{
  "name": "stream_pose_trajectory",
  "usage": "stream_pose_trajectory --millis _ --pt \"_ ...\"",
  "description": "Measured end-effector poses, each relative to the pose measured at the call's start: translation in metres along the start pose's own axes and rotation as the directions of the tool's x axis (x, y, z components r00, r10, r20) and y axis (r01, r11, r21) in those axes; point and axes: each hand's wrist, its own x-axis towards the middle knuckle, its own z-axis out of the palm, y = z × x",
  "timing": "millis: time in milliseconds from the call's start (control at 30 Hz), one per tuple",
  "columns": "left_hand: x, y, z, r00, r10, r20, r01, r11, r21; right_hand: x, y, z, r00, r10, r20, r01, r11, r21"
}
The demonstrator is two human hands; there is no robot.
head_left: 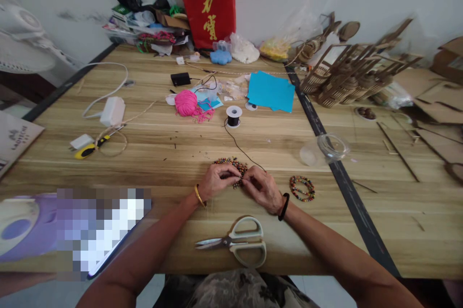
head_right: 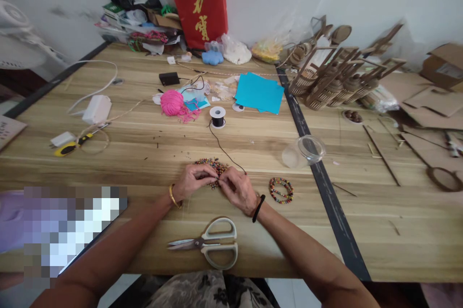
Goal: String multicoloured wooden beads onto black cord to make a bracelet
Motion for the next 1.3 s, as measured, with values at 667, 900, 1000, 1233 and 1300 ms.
stream_pose_trajectory --millis 667,900,1000,1233,1300 --pt "-0.0014 0.0005 0.0002 1.0 -0.019 0.019 0.019 1.0 -0.024 0.0011 0.0 -0.0007 0.999 -0.032 0.008 0.032 0.999 0.028" --pt "-0.0011 0.0004 0.0008 0.999 -0.039 0.024 0.04 0.999 -0.024 0.0016 -0.0007 -0.0012 1.0 -0.022 -0.001 0.022 1.0 0.021" --pt "-0.0013 0.0007 0.0007 0.999 -0.04 0.026 0.041 0.999 -0.021 0.0012 -0.0004 -0.0014 1.0 -0.007 0.004 0.007 1.0 0.019" --pt "-0.0009 0.0002 0.0002 1.0 0.02 0.012 -0.02 1.0 -0.006 0.0007 0.0009 -0.0005 1.0 -0.015 -0.005 0.015 1.0 0.026" --pt "-0.0007 0.0006 0.0001 0.999 0.038 0.005 -0.038 0.999 0.004 0.0009 0.0005 -0.0006 1.0 -0.025 -0.001 0.025 0.999 0.031"
